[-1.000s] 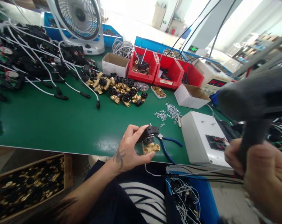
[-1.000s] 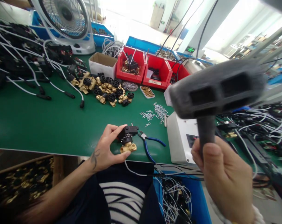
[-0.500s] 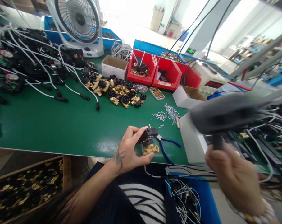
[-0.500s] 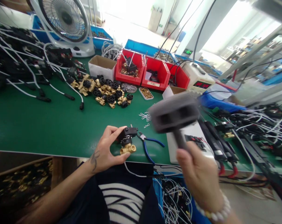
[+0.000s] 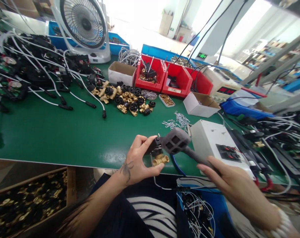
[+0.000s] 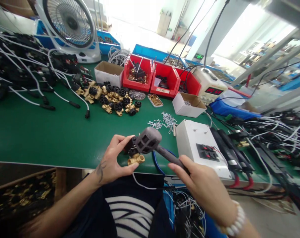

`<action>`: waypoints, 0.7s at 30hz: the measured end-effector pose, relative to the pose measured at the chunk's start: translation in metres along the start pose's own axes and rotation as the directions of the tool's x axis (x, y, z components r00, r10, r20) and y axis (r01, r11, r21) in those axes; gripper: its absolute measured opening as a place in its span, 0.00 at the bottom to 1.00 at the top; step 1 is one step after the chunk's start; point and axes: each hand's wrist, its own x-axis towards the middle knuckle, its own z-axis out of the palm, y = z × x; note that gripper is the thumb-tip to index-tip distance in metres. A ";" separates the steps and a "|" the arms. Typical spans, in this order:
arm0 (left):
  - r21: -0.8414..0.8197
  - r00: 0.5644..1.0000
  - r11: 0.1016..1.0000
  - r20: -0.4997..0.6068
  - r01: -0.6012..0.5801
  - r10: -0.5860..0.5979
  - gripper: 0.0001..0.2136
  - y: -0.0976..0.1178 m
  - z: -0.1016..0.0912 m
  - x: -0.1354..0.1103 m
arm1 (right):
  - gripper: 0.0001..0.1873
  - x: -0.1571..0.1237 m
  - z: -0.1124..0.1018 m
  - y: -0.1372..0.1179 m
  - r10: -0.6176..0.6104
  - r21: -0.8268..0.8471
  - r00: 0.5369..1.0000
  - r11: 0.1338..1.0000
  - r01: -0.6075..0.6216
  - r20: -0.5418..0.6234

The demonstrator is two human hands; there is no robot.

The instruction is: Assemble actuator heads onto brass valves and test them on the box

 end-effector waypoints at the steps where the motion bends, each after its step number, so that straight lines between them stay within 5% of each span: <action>1: 0.001 1.000 1.000 -0.004 -0.003 0.003 0.31 0.000 0.000 0.000 | 0.27 0.000 -0.004 0.000 0.025 0.002 0.998 1.000 -0.024 -0.054; 5: 0.022 1.000 1.000 -0.017 -0.015 0.016 0.32 -0.001 0.002 0.000 | 0.24 -0.004 -0.013 -0.002 0.119 0.084 0.921 0.992 -0.094 -0.370; 11: 0.020 1.000 1.000 -0.005 -0.009 0.009 0.31 0.002 0.001 0.001 | 0.29 -0.004 0.000 0.002 -0.021 -0.028 1.000 0.999 0.020 -0.023; 16: 0.035 1.000 0.999 0.003 -0.002 0.002 0.32 0.002 0.001 0.002 | 0.24 -0.009 -0.008 0.006 0.143 0.066 0.921 0.990 -0.127 -0.362; 21: 0.009 1.000 1.000 -0.006 0.000 0.000 0.32 0.001 0.002 0.002 | 0.26 -0.006 0.002 0.002 -0.033 -0.006 0.999 0.999 0.033 -0.018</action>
